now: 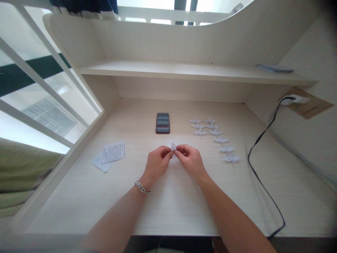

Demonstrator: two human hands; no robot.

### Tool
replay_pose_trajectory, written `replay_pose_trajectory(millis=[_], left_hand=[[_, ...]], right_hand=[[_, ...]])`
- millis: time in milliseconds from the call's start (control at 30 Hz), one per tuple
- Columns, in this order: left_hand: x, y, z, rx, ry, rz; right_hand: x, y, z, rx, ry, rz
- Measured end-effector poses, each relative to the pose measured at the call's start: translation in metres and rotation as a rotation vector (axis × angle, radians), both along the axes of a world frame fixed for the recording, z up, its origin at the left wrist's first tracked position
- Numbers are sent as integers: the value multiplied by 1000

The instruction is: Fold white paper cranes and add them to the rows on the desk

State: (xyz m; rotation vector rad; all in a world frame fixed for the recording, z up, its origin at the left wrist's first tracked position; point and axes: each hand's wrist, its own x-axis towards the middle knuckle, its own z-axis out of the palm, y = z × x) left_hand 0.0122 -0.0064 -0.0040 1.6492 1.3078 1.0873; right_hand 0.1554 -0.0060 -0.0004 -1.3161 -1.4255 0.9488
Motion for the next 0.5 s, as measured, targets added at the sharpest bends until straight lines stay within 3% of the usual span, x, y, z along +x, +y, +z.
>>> replay_pose_trajectory(millis=[267, 500], left_hand=[[0, 0, 4, 59, -13, 138], [0, -1, 5, 127, -6, 165]], right_hand=[[-4, -3, 0, 41, -13, -29], [-5, -4, 2, 59, -45, -21]])
